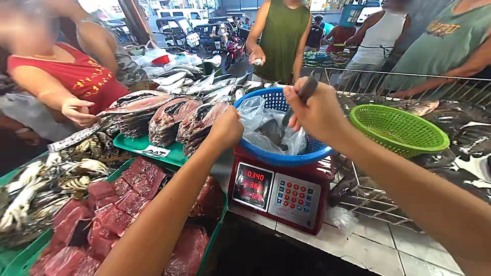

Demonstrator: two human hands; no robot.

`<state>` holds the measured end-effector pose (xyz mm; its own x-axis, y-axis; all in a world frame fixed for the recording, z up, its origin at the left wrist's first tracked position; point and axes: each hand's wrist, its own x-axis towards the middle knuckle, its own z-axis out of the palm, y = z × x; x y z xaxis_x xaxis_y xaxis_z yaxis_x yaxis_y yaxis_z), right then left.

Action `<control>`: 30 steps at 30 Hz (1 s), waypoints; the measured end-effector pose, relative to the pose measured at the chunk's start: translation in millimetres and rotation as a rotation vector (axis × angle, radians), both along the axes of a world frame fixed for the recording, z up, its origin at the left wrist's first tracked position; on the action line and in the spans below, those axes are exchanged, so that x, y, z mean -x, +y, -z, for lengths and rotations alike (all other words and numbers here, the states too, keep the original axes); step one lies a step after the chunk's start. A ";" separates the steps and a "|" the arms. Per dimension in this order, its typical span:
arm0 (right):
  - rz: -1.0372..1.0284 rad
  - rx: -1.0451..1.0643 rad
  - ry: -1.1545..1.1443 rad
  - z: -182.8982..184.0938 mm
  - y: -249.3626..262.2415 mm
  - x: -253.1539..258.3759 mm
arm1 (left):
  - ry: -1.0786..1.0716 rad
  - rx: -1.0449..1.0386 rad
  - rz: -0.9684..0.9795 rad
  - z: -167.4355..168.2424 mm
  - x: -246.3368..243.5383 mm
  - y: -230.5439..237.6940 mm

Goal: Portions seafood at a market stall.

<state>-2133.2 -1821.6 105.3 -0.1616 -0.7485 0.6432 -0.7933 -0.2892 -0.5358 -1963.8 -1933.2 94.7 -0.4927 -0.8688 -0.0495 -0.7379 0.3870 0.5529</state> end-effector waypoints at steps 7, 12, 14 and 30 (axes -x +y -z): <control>0.082 -0.138 -0.254 -11.0 3.2 -0.9 | 0.283 0.059 -0.120 19.8 -4.6 -8.8; 0.166 -0.163 -0.751 14.2 -16.0 25.5 | 0.344 -0.038 -0.084 24.0 -12.3 -13.7; 0.194 -0.139 -0.925 22.8 -19.1 30.0 | 0.342 -0.052 -0.075 22.5 -13.4 -13.1; 0.255 0.061 -1.184 31.6 2.4 47.1 | 0.489 -0.098 0.063 10.7 -13.1 -3.5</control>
